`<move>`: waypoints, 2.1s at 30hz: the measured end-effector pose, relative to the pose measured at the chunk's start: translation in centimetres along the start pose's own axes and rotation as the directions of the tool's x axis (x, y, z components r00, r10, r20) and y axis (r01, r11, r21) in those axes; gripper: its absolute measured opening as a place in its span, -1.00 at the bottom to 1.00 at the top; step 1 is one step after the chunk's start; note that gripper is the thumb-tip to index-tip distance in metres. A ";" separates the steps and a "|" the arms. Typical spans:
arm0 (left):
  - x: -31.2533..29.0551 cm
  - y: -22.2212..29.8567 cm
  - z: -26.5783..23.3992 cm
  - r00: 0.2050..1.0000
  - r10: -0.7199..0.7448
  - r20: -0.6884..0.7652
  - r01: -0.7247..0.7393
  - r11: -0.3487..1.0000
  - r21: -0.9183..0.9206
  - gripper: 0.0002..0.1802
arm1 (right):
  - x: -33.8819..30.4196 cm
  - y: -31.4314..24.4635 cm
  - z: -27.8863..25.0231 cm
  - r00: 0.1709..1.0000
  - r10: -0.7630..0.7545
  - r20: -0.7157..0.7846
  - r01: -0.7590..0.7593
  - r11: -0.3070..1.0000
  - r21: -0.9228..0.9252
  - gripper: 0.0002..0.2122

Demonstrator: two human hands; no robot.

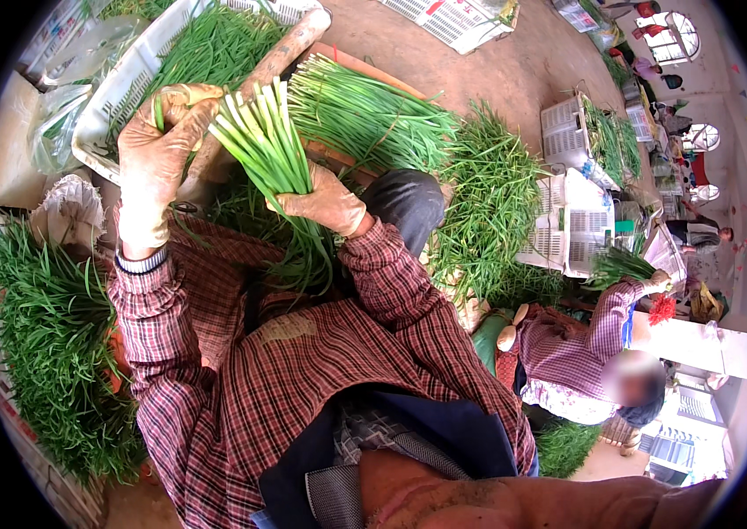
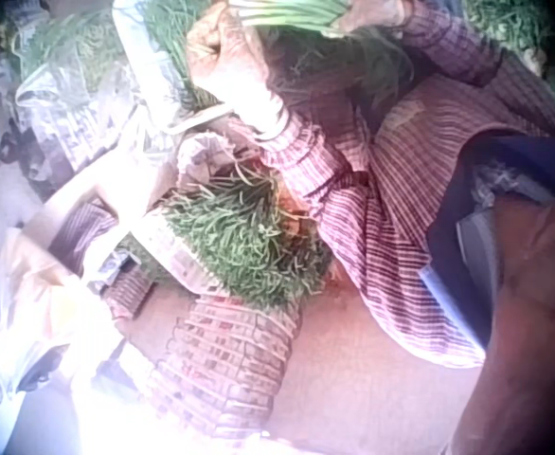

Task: The person sorts and cleans green onions by hand, removing loose leaves and placing the bunched vegetables into a white plastic crate.

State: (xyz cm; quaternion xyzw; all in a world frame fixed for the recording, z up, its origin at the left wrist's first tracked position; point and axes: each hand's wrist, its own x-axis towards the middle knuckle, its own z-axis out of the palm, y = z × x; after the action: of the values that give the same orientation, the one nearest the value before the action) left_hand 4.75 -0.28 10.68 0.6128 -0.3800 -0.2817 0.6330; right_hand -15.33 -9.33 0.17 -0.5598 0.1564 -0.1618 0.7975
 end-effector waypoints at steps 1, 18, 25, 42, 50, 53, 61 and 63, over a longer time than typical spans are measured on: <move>0.0 -0.1 -0.1 1.000 0.014 -0.003 -0.014 1.000 -0.014 -0.94 | 0.0 -0.1 0.1 1.000 0.009 0.000 -0.009 1.000 -0.011 -0.66; -0.2 -3.0 -16.2 0.950 -0.019 -0.312 -0.123 0.896 -0.428 -0.68 | 0.7 -3.8 -7.6 0.843 -0.397 -0.363 0.485 0.852 0.196 -0.53; -3.5 -8.0 -2.0 0.922 -0.253 0.294 0.113 0.900 0.421 -0.46 | 0.1 -6.4 -7.7 0.841 -0.509 -0.181 0.538 0.755 0.376 -0.46; 2.7 -6.4 3.3 0.945 -0.027 0.327 0.220 0.792 -0.569 -0.24 | 5.1 -4.5 0.3 0.951 0.237 0.198 -0.218 0.969 -0.114 -0.68; 3.3 -6.5 1.7 0.941 0.115 0.318 0.192 0.591 -0.784 -0.29 | 7.6 -4.7 0.4 0.943 0.282 0.174 -0.160 0.847 -0.507 -0.48; 2.9 -6.8 1.4 0.969 0.031 0.244 0.165 0.655 -0.738 -0.34 | 7.5 -6.4 1.1 0.906 0.404 0.128 -0.263 0.772 -0.579 -0.39; 6.0 -8.9 -7.7 0.996 0.090 0.011 -0.015 0.290 -0.957 -0.58 | 4.0 -8.1 -1.8 0.990 -0.142 -0.015 0.113 0.843 -0.527 -0.29; 5.3 -9.0 -10.1 0.994 0.100 -0.049 -0.076 0.289 -0.954 -0.61 | 2.2 -9.2 -3.0 0.956 -0.262 -0.132 0.198 0.908 -0.370 -0.57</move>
State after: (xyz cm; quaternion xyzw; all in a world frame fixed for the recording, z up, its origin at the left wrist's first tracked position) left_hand 16.96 0.26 2.93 0.0925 -0.1780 -0.4233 0.8835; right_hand -15.36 -15.74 7.70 -0.6916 0.1863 -0.2737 0.6419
